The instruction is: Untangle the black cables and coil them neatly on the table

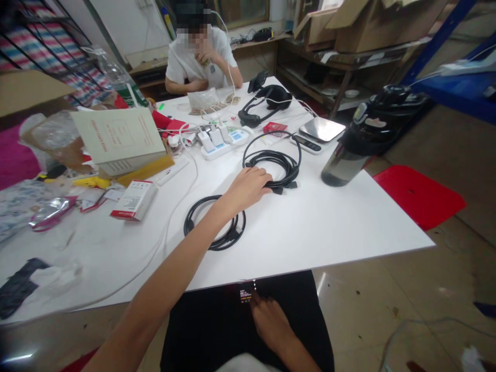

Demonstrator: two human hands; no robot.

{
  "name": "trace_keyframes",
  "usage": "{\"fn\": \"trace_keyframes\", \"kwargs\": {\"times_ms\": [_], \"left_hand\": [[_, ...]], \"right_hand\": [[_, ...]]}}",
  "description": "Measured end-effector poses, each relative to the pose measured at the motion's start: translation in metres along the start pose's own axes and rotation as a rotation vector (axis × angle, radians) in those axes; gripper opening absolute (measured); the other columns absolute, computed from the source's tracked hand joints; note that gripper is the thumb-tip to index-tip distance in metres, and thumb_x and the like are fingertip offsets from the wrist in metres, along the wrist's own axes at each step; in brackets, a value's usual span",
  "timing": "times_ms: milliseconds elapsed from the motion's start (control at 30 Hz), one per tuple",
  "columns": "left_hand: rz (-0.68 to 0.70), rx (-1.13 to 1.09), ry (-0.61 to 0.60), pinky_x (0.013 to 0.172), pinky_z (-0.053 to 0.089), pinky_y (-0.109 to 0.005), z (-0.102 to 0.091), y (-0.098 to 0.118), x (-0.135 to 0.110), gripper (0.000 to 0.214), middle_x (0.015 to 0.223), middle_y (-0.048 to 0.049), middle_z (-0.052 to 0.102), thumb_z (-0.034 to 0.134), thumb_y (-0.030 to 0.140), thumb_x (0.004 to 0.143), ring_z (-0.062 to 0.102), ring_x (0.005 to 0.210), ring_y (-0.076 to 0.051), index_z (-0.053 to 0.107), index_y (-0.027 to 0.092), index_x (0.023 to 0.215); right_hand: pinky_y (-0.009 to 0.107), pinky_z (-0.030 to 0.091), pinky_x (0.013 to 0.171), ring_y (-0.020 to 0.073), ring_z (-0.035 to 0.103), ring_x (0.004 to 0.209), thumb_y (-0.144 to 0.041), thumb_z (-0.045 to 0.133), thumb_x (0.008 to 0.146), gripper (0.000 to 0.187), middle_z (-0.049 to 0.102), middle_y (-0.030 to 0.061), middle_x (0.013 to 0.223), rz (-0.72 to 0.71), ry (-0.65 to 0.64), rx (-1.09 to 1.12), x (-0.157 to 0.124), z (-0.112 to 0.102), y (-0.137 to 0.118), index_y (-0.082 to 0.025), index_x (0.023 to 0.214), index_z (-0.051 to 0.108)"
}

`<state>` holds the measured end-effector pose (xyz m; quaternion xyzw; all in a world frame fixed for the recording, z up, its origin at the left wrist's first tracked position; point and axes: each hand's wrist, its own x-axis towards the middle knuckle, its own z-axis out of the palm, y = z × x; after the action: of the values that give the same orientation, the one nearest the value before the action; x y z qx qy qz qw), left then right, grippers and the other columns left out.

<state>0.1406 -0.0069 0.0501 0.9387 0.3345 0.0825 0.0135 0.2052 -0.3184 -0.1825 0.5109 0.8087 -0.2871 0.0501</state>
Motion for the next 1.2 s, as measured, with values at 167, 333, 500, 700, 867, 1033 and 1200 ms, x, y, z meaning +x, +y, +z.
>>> {"fn": "trace_keyframes", "kwargs": {"times_ms": [167, 333, 500, 700, 867, 1033, 1200], "left_hand": [[-0.039, -0.205, 0.029, 0.091, 0.048, -0.034, -0.013, -0.008, 0.003, 0.013, 0.105, -0.0059, 0.079, 0.070, 0.034, 0.102, 0.072, 0.103, -0.026, 0.075, 0.022, 0.106], [-0.048, -0.672, 0.285, 0.084, 0.050, -0.029, -0.026, -0.024, 0.021, 0.012, 0.096, -0.0036, 0.078, 0.074, 0.030, 0.097, 0.072, 0.092, -0.019, 0.070, 0.018, 0.094], [-0.133, -1.110, 0.433, 0.067, 0.050, -0.023, -0.046, -0.033, 0.046, 0.028, 0.080, -0.0007, 0.073, 0.076, 0.039, 0.097, 0.067, 0.067, -0.011, 0.060, 0.018, 0.088], [-0.137, -1.259, 0.719, 0.055, 0.034, -0.024, -0.097, -0.034, 0.057, 0.045, 0.069, 0.0050, 0.059, 0.079, 0.058, 0.093, 0.047, 0.060, -0.009, 0.053, 0.023, 0.082], [0.142, -1.311, 0.974, 0.054, 0.024, -0.028, -0.175, -0.035, 0.045, 0.047, 0.070, 0.0062, 0.049, 0.076, 0.061, 0.094, 0.029, 0.064, -0.012, 0.047, 0.025, 0.084], [0.157, -1.244, 1.048, 0.055, 0.030, -0.030, -0.223, 0.002, -0.004, 0.032, 0.074, 0.0028, 0.052, 0.059, 0.024, 0.110, 0.031, 0.058, -0.015, 0.047, 0.028, 0.081], [0.204, -1.129, 1.010, 0.058, 0.039, -0.025, -0.199, 0.034, -0.045, 0.032, 0.072, 0.0040, 0.057, 0.071, 0.033, 0.105, 0.051, 0.063, -0.011, 0.049, 0.024, 0.084]], "right_hand": [[0.036, 0.061, 0.096, 0.0284, 0.078, 0.110, -0.001, 0.044, 0.096, 0.058, 0.062, 0.0158, 0.155, 0.003, 0.028, 0.077, 0.000, -0.008, 0.000, -0.016, 0.148, 0.065], [0.033, 0.059, 0.094, 0.0263, 0.078, 0.107, -0.014, 0.042, 0.105, 0.044, 0.061, 0.0154, 0.156, 0.023, 0.074, 0.188, 0.001, -0.013, -0.001, -0.019, 0.139, 0.069], [0.029, 0.057, 0.096, 0.0221, 0.077, 0.109, -0.024, 0.041, 0.109, 0.038, 0.067, 0.0116, 0.148, 0.019, 0.132, 0.325, -0.004, -0.018, -0.002, -0.022, 0.133, 0.070], [0.031, 0.056, 0.098, 0.0234, 0.075, 0.111, -0.028, 0.039, 0.110, 0.038, 0.070, 0.0114, 0.139, 0.000, 0.208, 0.416, -0.014, -0.028, -0.003, -0.022, 0.129, 0.072], [0.032, 0.055, 0.097, 0.0236, 0.074, 0.108, -0.030, 0.042, 0.109, 0.035, 0.074, 0.0111, 0.125, -0.023, 0.256, 0.500, -0.021, -0.036, -0.010, -0.022, 0.124, 0.073], [0.030, 0.055, 0.092, 0.0200, 0.072, 0.099, -0.039, 0.050, 0.109, 0.029, 0.076, 0.0065, 0.111, -0.080, 0.214, 0.727, -0.052, -0.080, -0.035, -0.023, 0.108, 0.074], [0.034, 0.057, 0.096, 0.0204, 0.072, 0.106, -0.047, 0.062, 0.105, 0.027, 0.075, 0.0084, 0.120, -0.068, 0.528, 1.101, -0.084, -0.165, -0.054, -0.027, 0.122, 0.069]]}}
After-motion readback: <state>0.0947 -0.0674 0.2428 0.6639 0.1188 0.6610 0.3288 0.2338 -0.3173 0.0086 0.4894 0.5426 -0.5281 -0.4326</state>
